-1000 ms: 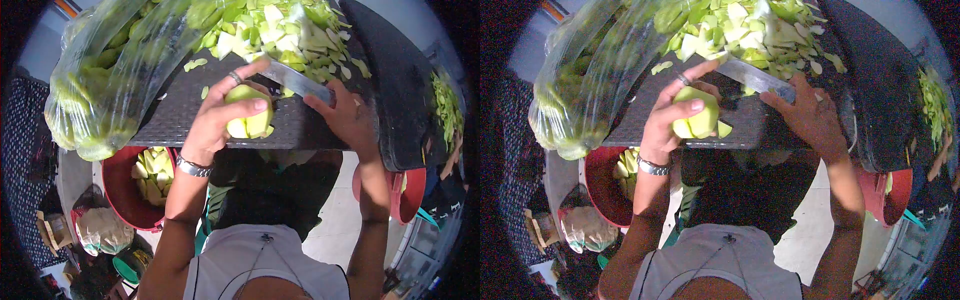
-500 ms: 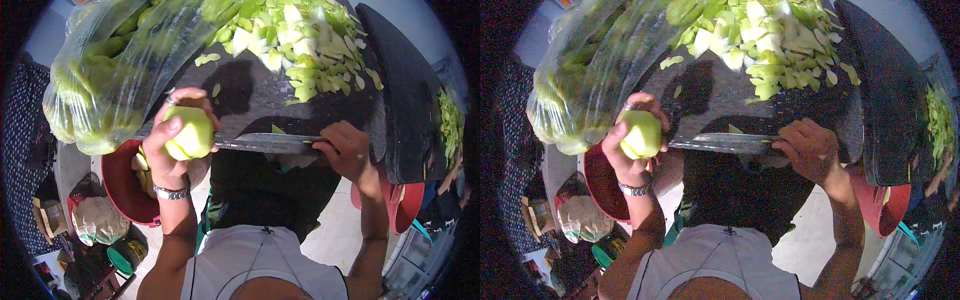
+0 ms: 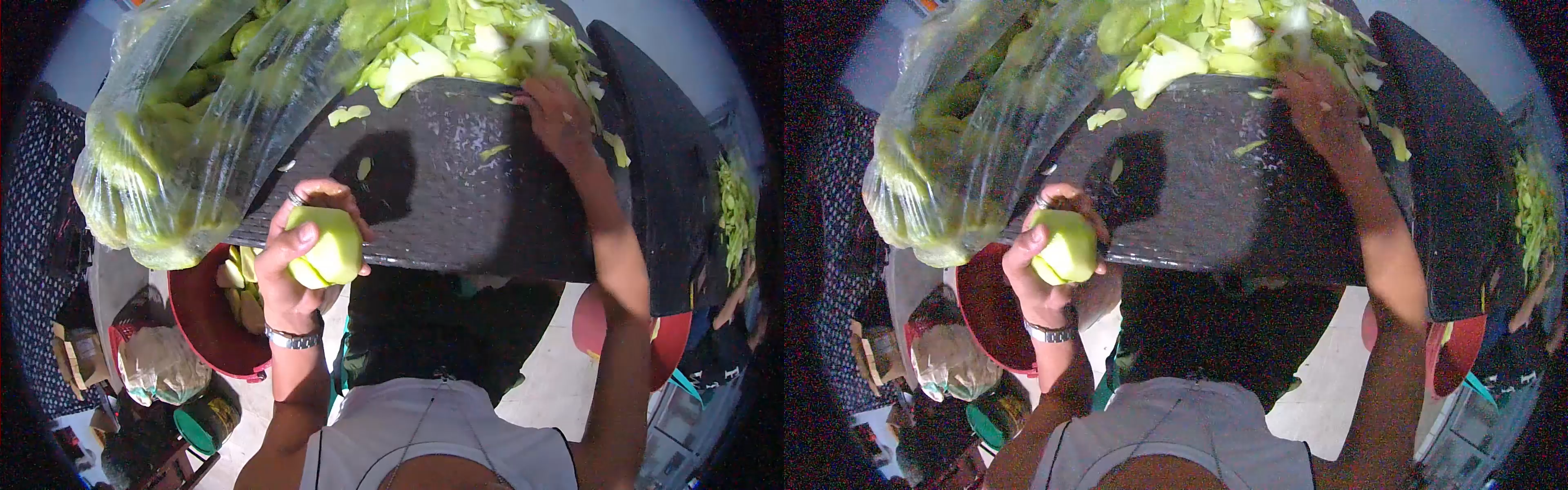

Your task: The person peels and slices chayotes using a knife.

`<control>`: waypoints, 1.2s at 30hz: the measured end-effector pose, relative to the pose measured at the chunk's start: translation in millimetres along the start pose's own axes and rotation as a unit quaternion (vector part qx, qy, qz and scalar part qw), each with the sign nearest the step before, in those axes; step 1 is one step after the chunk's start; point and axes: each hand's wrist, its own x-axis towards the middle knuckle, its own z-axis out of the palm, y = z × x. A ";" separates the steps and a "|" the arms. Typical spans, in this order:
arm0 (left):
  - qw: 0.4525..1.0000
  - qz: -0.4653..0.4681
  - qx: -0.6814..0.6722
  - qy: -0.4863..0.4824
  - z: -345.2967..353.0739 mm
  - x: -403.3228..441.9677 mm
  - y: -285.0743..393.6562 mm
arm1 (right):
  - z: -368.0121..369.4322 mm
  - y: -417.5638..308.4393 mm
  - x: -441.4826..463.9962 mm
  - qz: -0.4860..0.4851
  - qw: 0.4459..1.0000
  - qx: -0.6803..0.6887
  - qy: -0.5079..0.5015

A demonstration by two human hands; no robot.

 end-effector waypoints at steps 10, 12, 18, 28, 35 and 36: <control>0.976 -0.081 -0.193 0.061 -2.5 -2.9 -8.9 | -8.9 69.5 81.9 -0.045 0.994 0.078 -0.064; 0.971 -0.102 -0.170 0.135 9.8 -0.6 -15.0 | -34.4 70.8 106.2 0.068 0.965 0.073 -0.243; 0.963 -0.121 -0.211 0.113 20.3 3.5 -39.0 | -95.4 25.4 109.2 0.273 0.807 0.134 -0.506; 0.996 -0.024 -0.035 0.072 53.7 56.4 -65.2 | -159.7 -144.6 -7.1 0.493 0.687 0.442 -0.300; 0.707 0.258 0.649 0.112 68.0 55.4 -81.0 | -147.7 -187.2 -40.2 0.355 0.837 0.336 -0.245; 0.706 0.295 0.636 0.102 63.8 56.9 -84.2 | -145.5 -189.6 -39.5 0.364 0.833 0.336 -0.246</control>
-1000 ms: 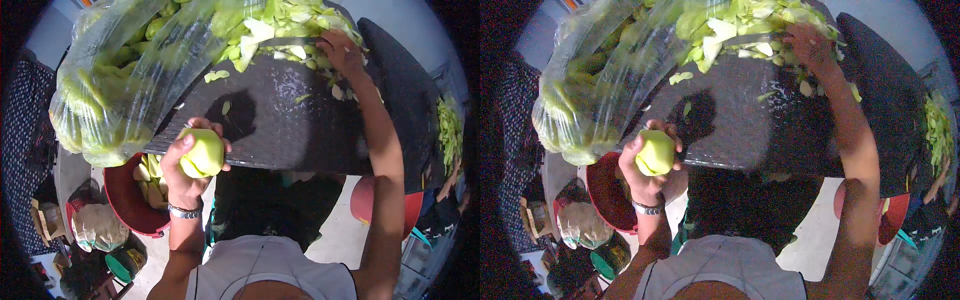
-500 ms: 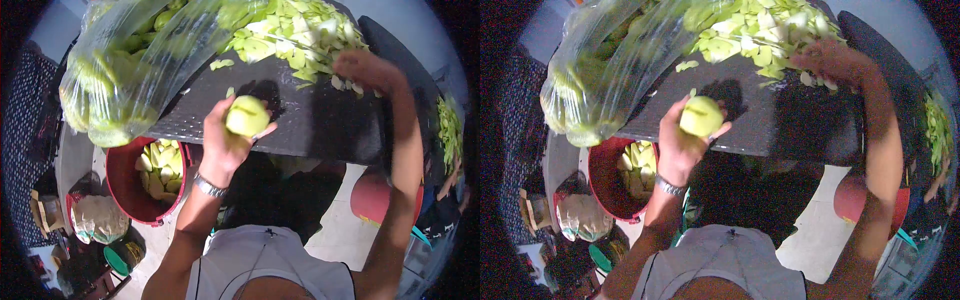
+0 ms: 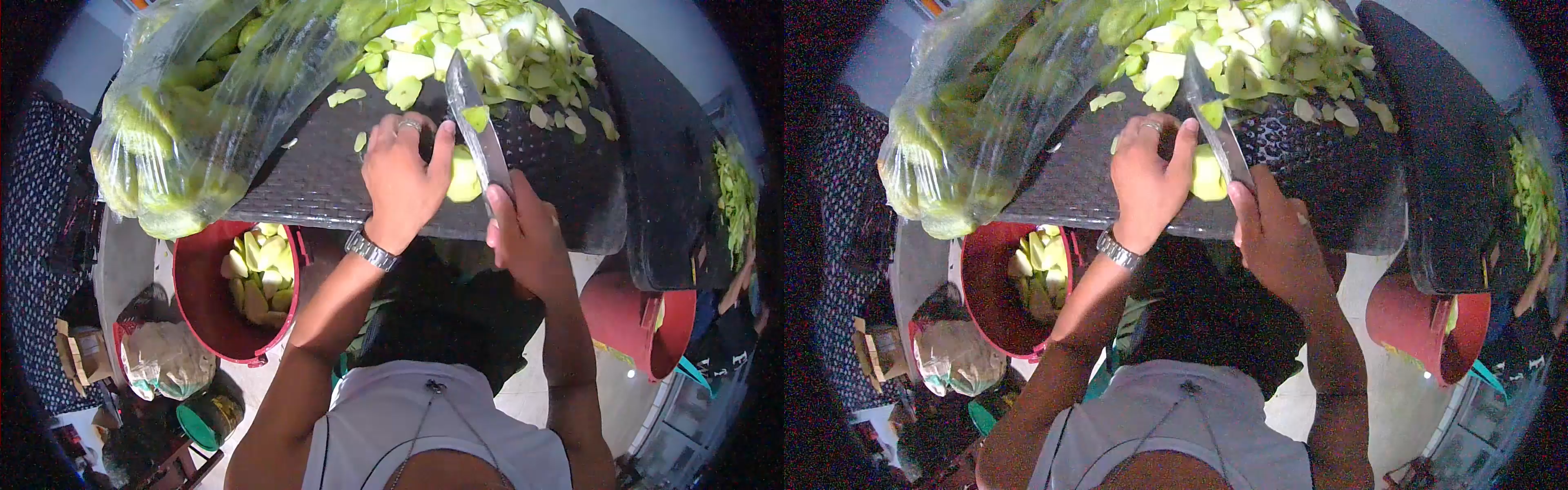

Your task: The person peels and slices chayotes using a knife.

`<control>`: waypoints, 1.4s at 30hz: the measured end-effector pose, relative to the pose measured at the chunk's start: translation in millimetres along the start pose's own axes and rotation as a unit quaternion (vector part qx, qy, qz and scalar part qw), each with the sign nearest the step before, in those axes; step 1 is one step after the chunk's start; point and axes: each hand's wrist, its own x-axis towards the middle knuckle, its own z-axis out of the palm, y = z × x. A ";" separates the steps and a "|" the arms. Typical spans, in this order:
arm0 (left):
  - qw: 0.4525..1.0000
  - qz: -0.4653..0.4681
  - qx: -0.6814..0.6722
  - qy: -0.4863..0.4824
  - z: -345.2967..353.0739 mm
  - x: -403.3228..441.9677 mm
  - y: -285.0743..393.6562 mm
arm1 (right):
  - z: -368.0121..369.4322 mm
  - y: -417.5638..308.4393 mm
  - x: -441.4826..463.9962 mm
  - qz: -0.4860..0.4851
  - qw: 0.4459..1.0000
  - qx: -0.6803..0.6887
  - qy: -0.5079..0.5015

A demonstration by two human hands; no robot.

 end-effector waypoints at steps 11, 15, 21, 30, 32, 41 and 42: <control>0.967 0.244 -0.062 0.036 -50.8 28.6 6.8 | -0.6 -20.3 10.8 0.051 0.998 -0.015 0.029; 0.958 0.283 -0.039 0.007 -50.3 62.9 14.8 | -6.4 -19.8 -2.3 0.018 0.997 -0.018 0.078; 0.985 0.168 0.047 0.018 -40.7 75.4 6.3 | -20.3 -13.4 -20.2 0.111 0.988 -0.057 0.086; 0.966 0.079 -0.177 -0.173 -30.6 22.2 -6.9 | 13.2 -23.1 -33.5 0.087 0.990 -0.048 0.097; 0.969 0.065 -0.193 -0.141 -26.5 15.4 -10.5 | 18.4 -29.1 -35.1 0.088 0.983 -0.129 0.101; 0.970 0.084 -0.211 -0.091 -20.9 7.5 -14.0 | 17.7 -44.3 -25.6 0.124 0.988 -0.069 0.066; 0.970 0.075 -0.215 -0.091 -21.8 5.6 -12.3 | 19.0 -43.3 -22.8 0.139 0.986 -0.073 0.049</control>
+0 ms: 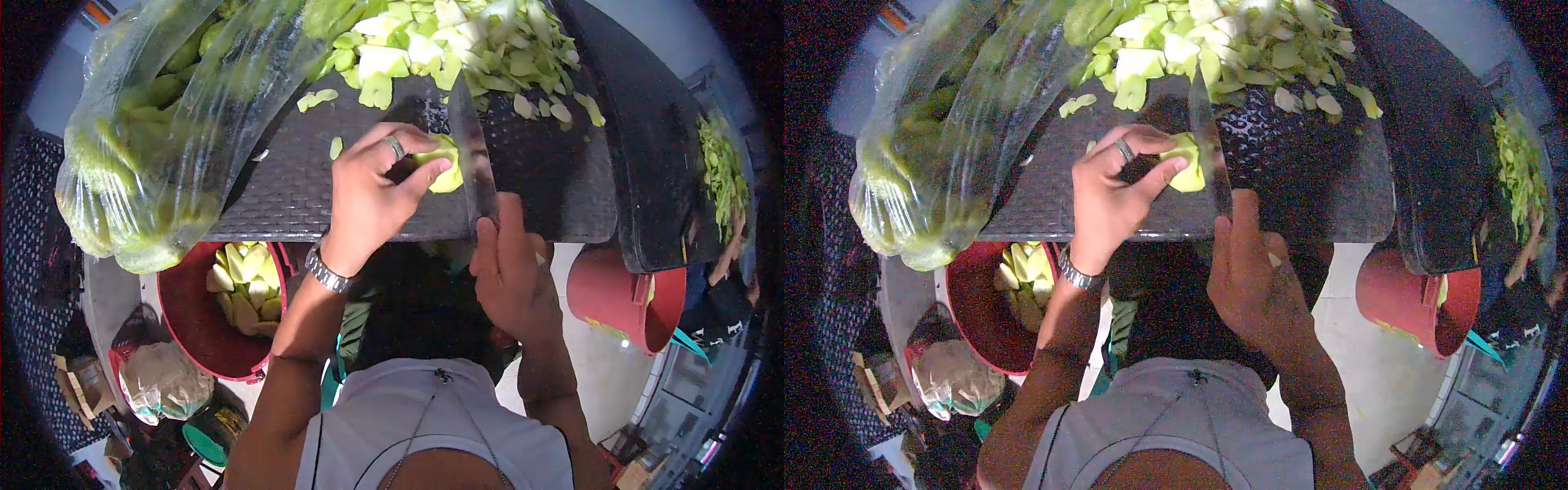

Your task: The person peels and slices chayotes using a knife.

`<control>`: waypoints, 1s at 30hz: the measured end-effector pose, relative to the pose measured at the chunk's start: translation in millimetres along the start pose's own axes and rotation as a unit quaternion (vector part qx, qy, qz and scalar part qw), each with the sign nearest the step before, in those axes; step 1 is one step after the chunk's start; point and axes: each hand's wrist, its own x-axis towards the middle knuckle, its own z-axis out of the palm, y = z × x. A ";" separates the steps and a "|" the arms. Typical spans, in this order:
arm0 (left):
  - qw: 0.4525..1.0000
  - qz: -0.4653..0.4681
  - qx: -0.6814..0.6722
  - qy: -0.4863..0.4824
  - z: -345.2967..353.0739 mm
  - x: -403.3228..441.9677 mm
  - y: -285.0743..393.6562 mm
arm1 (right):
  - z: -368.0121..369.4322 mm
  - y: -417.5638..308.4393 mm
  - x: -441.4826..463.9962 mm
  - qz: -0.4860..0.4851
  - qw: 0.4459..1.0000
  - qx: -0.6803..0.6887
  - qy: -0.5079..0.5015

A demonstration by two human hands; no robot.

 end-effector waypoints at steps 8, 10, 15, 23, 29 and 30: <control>0.999 0.013 0.009 -0.028 -5.6 3.3 -3.3 | 12.0 5.7 16.0 -0.118 0.987 -0.112 0.013; 0.999 0.005 0.033 -0.020 -6.1 -1.3 -2.8 | 21.9 9.0 22.0 -0.140 0.976 -0.166 0.002; 0.996 0.033 0.078 0.007 -2.2 0.6 -1.1 | 37.3 28.1 38.6 -0.248 0.939 -0.238 0.032; 0.987 0.050 0.151 0.025 2.5 3.3 4.2 | 43.7 42.7 74.6 -0.358 0.910 -0.192 0.075; 0.982 -0.012 0.186 0.041 5.3 -2.4 14.4 | 1.3 23.2 68.0 0.056 0.967 0.155 -0.192; 0.983 -0.020 0.180 0.037 -0.6 -1.2 11.5 | -4.1 36.1 67.7 0.070 0.954 0.207 -0.207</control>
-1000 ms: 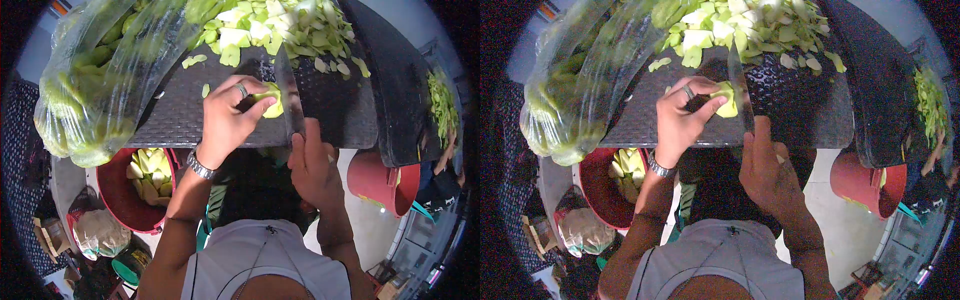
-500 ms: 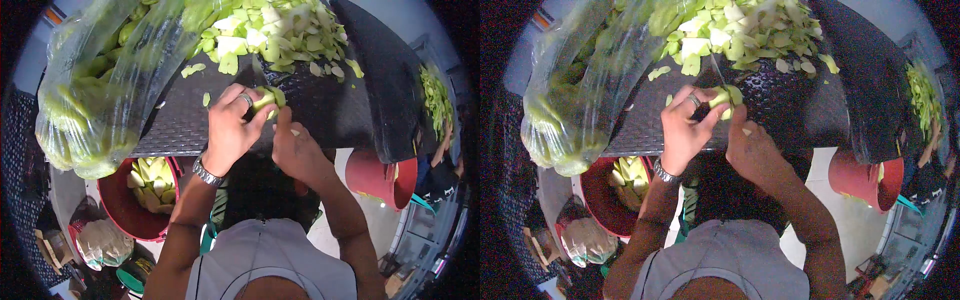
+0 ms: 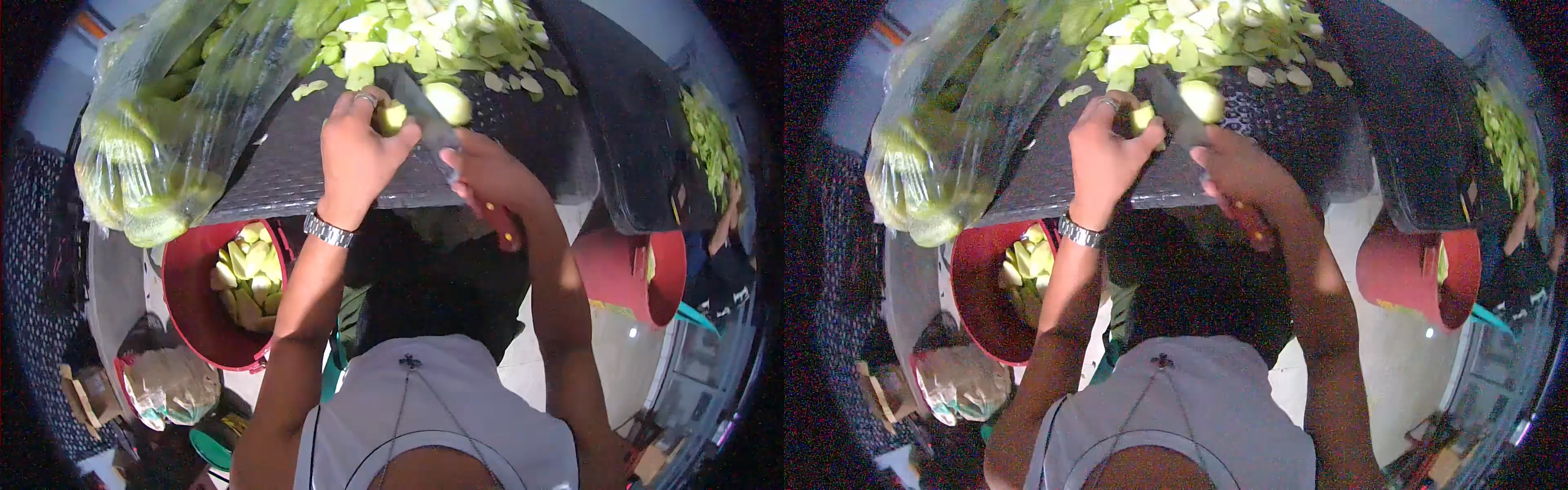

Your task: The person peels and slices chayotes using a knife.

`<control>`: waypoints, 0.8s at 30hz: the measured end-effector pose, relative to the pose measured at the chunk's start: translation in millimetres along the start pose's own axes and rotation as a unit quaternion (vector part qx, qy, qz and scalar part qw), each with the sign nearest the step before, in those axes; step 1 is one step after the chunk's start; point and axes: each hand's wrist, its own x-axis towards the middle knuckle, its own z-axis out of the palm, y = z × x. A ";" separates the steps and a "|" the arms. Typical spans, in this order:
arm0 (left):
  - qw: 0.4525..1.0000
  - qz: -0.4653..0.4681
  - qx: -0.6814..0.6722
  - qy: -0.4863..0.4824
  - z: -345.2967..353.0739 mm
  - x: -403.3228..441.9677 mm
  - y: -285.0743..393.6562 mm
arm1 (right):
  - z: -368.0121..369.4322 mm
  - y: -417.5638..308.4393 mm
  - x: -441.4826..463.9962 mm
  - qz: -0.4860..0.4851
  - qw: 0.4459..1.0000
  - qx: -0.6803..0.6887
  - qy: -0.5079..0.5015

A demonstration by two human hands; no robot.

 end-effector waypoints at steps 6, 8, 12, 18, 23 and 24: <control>0.981 -0.143 -0.091 -0.097 -22.8 8.4 -22.3 | -5.4 14.9 -26.9 -0.016 0.994 0.104 0.033; 0.975 -0.144 -0.111 -0.128 -18.4 7.9 -29.5 | -0.7 14.6 -34.2 -0.023 0.990 0.120 0.066; 0.960 -0.050 0.006 -0.277 -16.8 22.2 -12.9 | 1.2 15.0 -35.4 -0.046 0.983 0.150 0.096; 0.868 -0.233 -0.294 -0.325 -13.8 35.9 -7.6 | -5.0 22.4 -39.5 -0.069 0.979 0.155 0.115; 0.548 -0.231 -0.789 -0.155 -2.0 27.8 -19.6 | -12.2 18.9 -43.0 -0.058 0.967 0.200 0.145; 0.523 -0.251 -0.804 -0.134 -2.6 28.0 -17.2 | -12.2 19.4 -43.3 -0.058 0.967 0.201 0.144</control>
